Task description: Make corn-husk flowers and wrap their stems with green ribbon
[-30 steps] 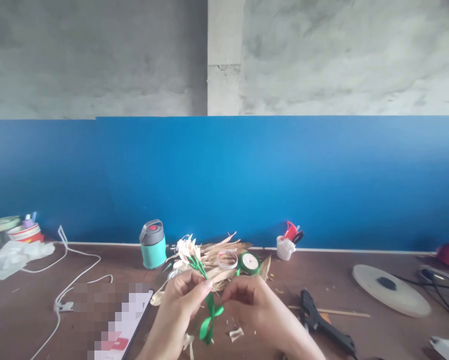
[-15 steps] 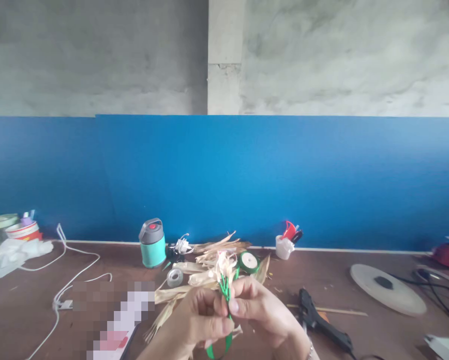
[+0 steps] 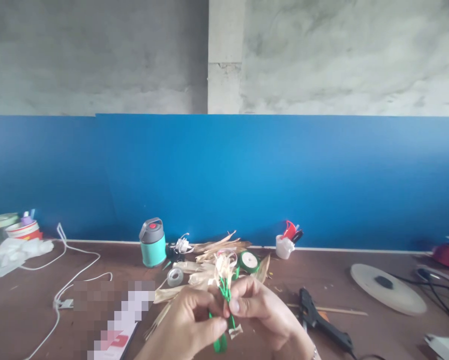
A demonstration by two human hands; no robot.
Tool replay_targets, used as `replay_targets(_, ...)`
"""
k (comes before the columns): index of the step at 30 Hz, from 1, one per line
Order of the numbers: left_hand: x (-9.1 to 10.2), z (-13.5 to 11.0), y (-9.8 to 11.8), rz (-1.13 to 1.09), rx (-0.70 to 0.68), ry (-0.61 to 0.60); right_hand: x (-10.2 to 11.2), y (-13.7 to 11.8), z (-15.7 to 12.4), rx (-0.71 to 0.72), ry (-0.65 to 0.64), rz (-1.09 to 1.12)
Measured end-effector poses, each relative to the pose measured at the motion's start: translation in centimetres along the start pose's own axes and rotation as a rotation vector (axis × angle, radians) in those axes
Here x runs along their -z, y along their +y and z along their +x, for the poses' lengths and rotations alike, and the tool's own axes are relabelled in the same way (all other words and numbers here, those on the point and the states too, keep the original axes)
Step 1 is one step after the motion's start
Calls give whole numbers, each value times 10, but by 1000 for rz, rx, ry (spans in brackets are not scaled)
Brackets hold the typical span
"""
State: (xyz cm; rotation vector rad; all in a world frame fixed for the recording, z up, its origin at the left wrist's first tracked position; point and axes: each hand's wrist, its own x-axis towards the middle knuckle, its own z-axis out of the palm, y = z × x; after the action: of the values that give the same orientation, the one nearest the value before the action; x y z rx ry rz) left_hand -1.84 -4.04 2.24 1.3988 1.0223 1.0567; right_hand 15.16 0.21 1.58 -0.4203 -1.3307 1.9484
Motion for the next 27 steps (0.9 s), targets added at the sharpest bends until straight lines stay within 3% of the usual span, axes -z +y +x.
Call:
replay_targets(6,10,-11,-7,140,-10,126,1,3,2,-31,40,-58)
replay_targets(11,2,-4,-6,-129,142,-21,2,0,1,-16,47,-58)
replay_targets(13,-4,0,-2,-236,133,-33,2,-1,1,-6,45,-24)
replay_targets(23,-4,5,-6,-242,101,-74,-2,5,4,-30,90,28)
replay_targets(27,-3,7,-9,-223,71,-66,2,10,7,-11,164,30)
